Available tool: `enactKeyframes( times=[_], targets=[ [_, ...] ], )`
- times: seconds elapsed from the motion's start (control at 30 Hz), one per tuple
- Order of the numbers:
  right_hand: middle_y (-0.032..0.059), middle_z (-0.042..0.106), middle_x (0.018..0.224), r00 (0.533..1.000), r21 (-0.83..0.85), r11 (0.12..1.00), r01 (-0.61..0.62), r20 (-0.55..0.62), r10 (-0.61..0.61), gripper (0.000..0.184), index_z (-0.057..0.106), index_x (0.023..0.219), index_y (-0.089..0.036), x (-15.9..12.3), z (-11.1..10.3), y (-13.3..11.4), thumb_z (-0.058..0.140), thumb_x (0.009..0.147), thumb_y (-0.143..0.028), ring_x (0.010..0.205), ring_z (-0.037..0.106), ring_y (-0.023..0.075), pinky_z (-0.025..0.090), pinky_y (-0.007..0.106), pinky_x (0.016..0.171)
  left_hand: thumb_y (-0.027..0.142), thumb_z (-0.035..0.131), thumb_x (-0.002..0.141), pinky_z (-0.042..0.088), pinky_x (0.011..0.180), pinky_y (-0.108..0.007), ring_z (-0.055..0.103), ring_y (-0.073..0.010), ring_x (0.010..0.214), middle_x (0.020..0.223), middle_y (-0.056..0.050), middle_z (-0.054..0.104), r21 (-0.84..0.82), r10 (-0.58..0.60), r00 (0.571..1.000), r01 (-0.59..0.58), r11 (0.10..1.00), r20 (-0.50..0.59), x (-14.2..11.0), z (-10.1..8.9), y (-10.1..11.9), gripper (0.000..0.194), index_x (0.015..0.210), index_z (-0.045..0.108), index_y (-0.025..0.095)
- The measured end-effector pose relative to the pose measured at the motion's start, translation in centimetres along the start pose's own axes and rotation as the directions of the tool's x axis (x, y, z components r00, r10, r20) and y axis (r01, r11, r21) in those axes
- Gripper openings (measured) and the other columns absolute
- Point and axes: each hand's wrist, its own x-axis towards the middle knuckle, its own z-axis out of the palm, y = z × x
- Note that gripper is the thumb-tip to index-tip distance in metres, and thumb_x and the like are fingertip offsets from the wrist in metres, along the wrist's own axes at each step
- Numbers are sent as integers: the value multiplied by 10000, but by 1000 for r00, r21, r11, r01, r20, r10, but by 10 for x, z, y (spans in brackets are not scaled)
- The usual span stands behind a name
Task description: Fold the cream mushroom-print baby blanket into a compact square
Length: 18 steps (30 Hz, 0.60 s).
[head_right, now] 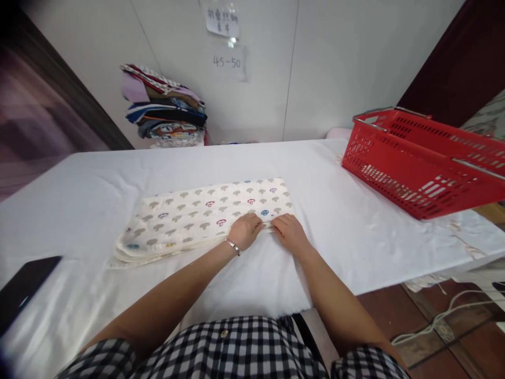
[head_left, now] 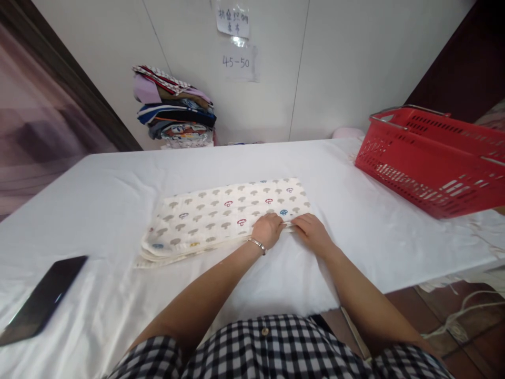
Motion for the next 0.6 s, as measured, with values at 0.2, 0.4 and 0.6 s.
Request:
enactKeyframes(
  times=[0.2,0.4,0.6],
  targets=[
    [65,661,900,997,-29,999,37,-70,-39,185,618,970,-206,0,2,0,443,913,-183,832,560,201,432,353,737,317,549,864,440,818,-330,551,-197,953,1051,-50,604,41,128,989,-125,991,-80,-9,4,-2,242,1077,587,208],
    [61,624,911,990,-31,998,51,-129,-55,150,639,928,-210,-1,-4,-7,507,868,-174,849,525,194,409,353,751,276,486,898,444,781,-306,559,-185,923,959,-36,625,55,48,998,-46,997,-27,-3,0,2,168,938,633,206],
    [41,591,847,999,-86,996,12,-35,-15,126,668,908,-220,-1,-6,-12,573,826,-205,827,498,187,379,352,760,277,487,895,454,773,-281,575,-167,905,960,-27,626,-22,-50,999,50,998,16,3,-5,2,174,948,639,210]
  ],
)
